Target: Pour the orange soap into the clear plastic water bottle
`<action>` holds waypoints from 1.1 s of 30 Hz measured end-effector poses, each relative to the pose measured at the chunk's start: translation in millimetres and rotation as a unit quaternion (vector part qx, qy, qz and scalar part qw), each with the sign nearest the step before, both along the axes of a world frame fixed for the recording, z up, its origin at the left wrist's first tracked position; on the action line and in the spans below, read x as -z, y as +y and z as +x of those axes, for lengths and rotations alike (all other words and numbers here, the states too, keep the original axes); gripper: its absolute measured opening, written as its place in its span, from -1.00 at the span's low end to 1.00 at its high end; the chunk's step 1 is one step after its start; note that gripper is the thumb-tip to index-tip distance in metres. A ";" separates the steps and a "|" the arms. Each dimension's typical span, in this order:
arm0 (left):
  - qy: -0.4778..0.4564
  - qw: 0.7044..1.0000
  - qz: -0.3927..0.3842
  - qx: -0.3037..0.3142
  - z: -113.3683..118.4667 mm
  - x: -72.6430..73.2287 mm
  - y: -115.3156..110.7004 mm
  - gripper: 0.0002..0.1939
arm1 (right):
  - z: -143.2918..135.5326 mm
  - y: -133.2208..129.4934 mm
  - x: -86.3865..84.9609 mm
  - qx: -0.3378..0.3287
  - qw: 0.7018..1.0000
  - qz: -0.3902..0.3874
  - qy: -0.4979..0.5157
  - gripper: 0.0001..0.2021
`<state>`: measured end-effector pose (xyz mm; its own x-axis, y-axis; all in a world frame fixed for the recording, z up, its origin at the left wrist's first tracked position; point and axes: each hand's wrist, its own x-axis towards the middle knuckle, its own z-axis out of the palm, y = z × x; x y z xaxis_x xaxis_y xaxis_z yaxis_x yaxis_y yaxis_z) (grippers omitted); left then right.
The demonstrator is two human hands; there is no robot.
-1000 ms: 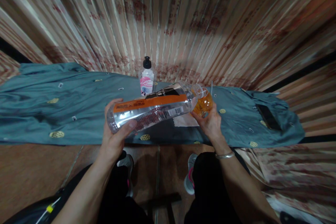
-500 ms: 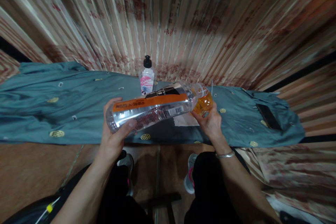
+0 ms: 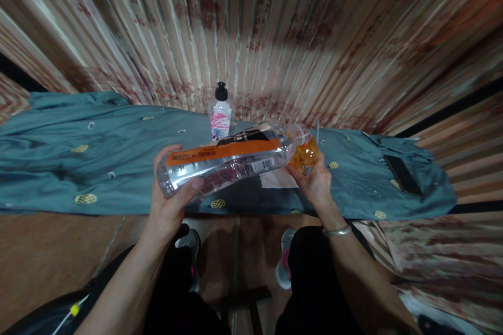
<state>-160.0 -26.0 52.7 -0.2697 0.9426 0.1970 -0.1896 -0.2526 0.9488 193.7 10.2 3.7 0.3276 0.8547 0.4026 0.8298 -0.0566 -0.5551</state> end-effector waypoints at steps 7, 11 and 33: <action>0.010 1.000 0.002 0.001 -0.1 -0.4 -0.8 -0.06 | -0.6 0.5 -0.5 -0.004 1.000 0.001 0.000 0.04; 0.002 1.000 -0.004 0.005 0.1 -0.6 -0.6 -0.06 | 1.7 0.5 1.2 -0.010 1.000 0.003 -0.003 0.03; -0.104 0.994 -0.040 0.018 17.5 -0.6 0.0 -0.30 | -0.2 1.5 4.2 0.010 1.000 0.002 -0.003 -0.01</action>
<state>-142.6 -26.0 53.3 -0.2619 0.9629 0.0649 -0.3909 -0.1673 0.9051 193.6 11.7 -0.5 0.3420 0.8461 0.4088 0.8322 -0.0706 -0.5500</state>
